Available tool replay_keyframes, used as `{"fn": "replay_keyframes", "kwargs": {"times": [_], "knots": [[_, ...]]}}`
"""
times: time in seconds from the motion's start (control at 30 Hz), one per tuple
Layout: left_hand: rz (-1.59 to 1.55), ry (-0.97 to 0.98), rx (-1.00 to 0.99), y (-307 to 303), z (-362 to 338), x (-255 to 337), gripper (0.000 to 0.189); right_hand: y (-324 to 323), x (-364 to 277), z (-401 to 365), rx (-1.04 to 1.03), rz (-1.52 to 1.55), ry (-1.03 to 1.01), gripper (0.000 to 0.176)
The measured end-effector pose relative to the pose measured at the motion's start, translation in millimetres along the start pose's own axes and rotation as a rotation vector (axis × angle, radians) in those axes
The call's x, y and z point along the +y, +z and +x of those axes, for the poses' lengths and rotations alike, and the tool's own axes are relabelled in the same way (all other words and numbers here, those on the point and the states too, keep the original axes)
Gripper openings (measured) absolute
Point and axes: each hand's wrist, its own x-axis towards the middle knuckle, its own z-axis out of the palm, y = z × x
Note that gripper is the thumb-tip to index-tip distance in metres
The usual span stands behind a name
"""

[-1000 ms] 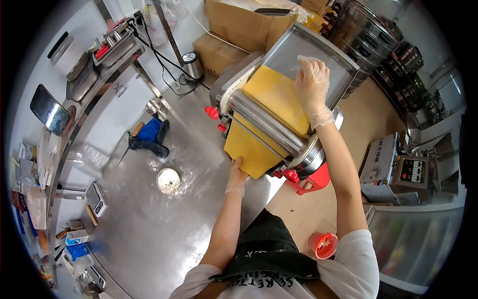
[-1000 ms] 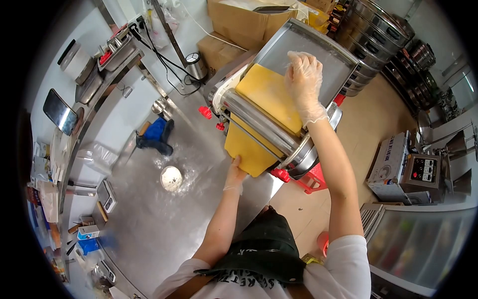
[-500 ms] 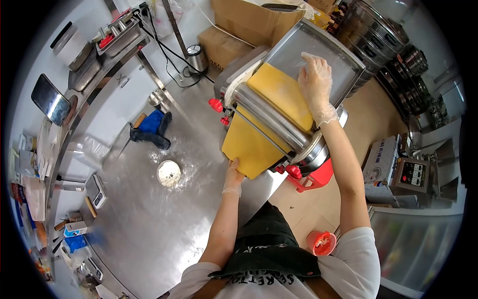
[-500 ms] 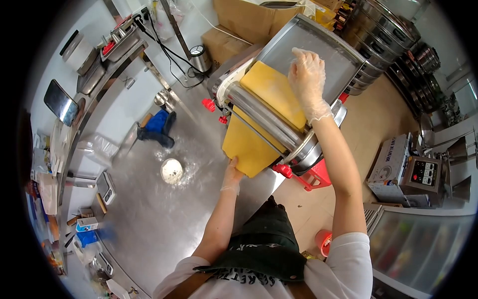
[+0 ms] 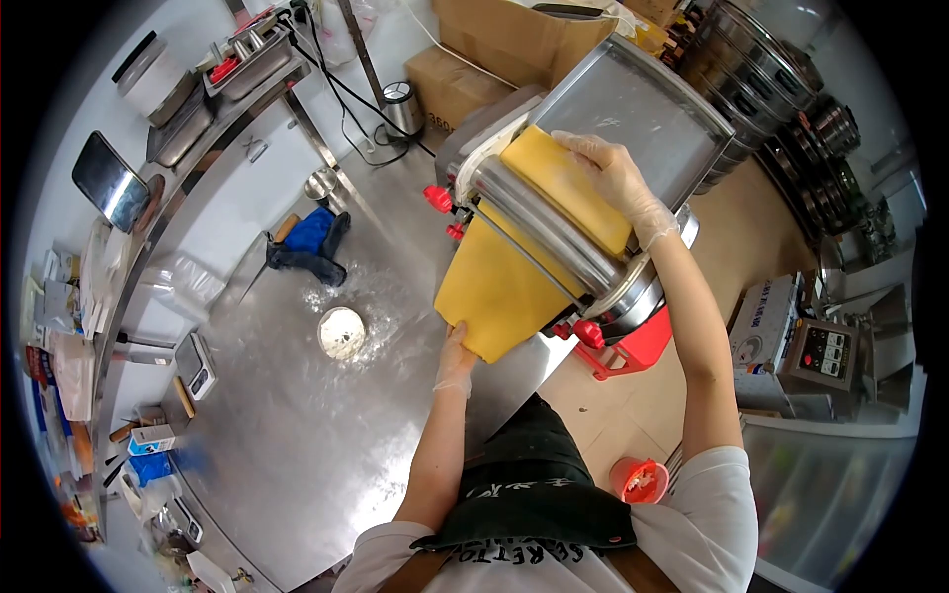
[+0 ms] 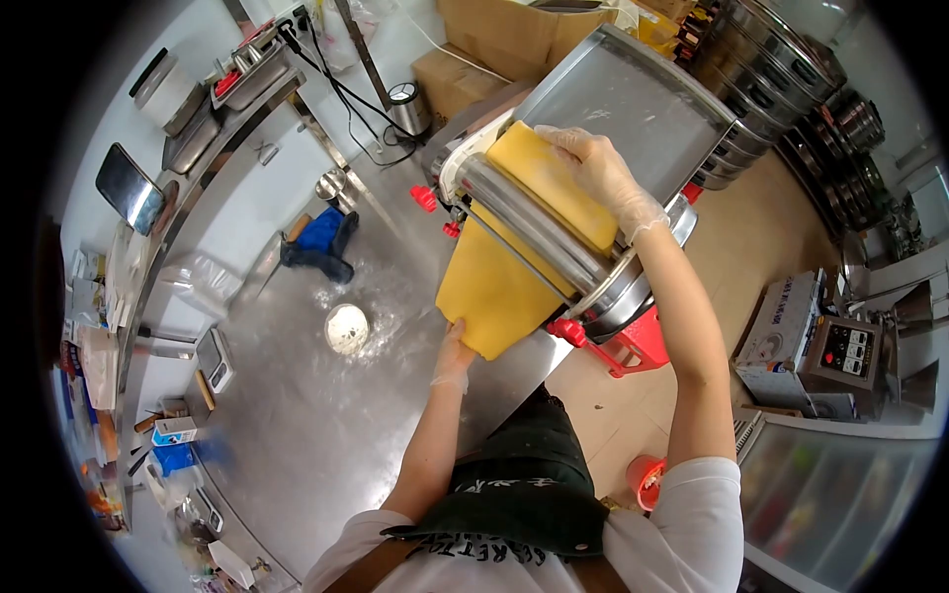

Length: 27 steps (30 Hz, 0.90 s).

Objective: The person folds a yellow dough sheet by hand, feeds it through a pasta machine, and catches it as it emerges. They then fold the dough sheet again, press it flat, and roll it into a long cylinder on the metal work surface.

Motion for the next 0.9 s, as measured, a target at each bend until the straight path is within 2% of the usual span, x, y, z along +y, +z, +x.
{"fn": "replay_keyframes", "kwargs": {"times": [0.37,0.47,0.57,0.6,0.67,0.7,0.77,0.83,0.87,0.9], "knots": [[0.023,0.017,0.052,-16.0,-13.8,8.6,0.046,5.6,-2.6,-3.3,-0.079,-0.072,0.026,0.033],[0.039,0.018,0.071,-23.9,-19.2,10.7,0.045,-3.4,-22.7,-5.8,0.128,-0.033,-0.048,0.034],[0.029,-0.001,0.095,-19.9,-27.5,16.8,0.044,-8.6,-92.1,-43.1,0.348,0.066,-0.174,0.037],[0.022,-0.014,0.107,-19.0,-33.5,18.8,0.043,1.3,-119.2,-74.0,0.265,0.227,-0.180,0.040],[0.046,-0.037,0.130,-20.8,-39.8,23.8,0.042,57.1,-122.9,-153.0,0.003,0.398,-0.407,0.040],[0.058,-0.048,0.139,-21.0,-40.7,26.5,0.041,72.2,-156.0,-173.2,-0.202,0.609,-0.296,0.036],[0.057,-0.047,0.099,-25.4,-44.9,31.8,0.041,132.0,-150.8,-235.9,-0.500,0.913,0.495,0.038],[0.058,-0.046,0.081,-23.3,-50.1,34.7,0.041,212.1,-80.6,-292.2,-0.372,0.900,1.097,0.044],[0.064,-0.045,0.087,-19.2,-54.4,37.6,0.041,230.7,-63.2,-298.3,-0.353,0.810,1.264,0.053],[0.072,-0.042,0.093,-16.4,-58.7,40.0,0.041,244.4,-56.4,-301.5,-0.222,1.087,1.256,0.055]]}}
